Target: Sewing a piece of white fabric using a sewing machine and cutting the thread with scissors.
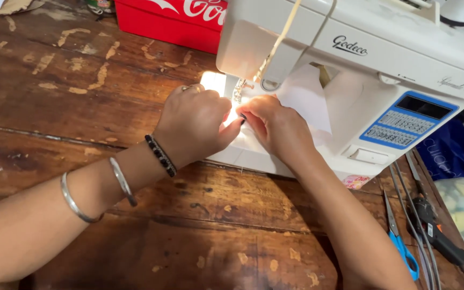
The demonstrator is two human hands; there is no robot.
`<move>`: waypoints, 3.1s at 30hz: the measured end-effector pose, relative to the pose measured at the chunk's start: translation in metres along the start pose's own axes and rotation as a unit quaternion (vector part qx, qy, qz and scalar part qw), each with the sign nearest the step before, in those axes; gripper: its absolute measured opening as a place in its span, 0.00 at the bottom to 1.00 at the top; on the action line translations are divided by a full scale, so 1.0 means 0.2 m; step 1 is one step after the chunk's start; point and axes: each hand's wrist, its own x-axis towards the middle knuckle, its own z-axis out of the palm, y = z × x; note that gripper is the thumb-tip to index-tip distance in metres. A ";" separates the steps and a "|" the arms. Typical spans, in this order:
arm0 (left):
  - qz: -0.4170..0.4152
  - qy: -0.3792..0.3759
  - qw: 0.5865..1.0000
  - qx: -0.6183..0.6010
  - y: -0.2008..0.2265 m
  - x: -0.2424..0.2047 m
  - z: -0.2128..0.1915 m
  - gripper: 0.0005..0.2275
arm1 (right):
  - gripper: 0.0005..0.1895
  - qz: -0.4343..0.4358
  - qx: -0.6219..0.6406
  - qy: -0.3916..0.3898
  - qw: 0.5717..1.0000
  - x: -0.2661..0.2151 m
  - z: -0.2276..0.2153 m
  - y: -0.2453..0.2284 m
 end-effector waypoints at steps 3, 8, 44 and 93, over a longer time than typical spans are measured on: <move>-0.025 -0.071 0.997 0.012 0.03 0.01 -0.01 0.13 | 0.05 -0.002 0.030 -0.017 0.999 0.00 -0.04 -0.02; -0.046 -0.180 0.983 -0.005 0.05 0.05 -0.06 0.19 | 0.04 -0.024 0.105 -0.039 0.993 0.01 -0.06 -0.01; -0.059 -0.251 0.962 -0.085 0.04 0.09 -0.19 0.09 | 0.07 -0.262 -0.132 0.105 0.950 0.12 -0.01 0.07; 0.173 -0.137 0.974 0.052 -0.05 0.06 -0.11 0.06 | 0.10 -0.238 0.091 -0.031 0.966 0.05 -0.11 0.04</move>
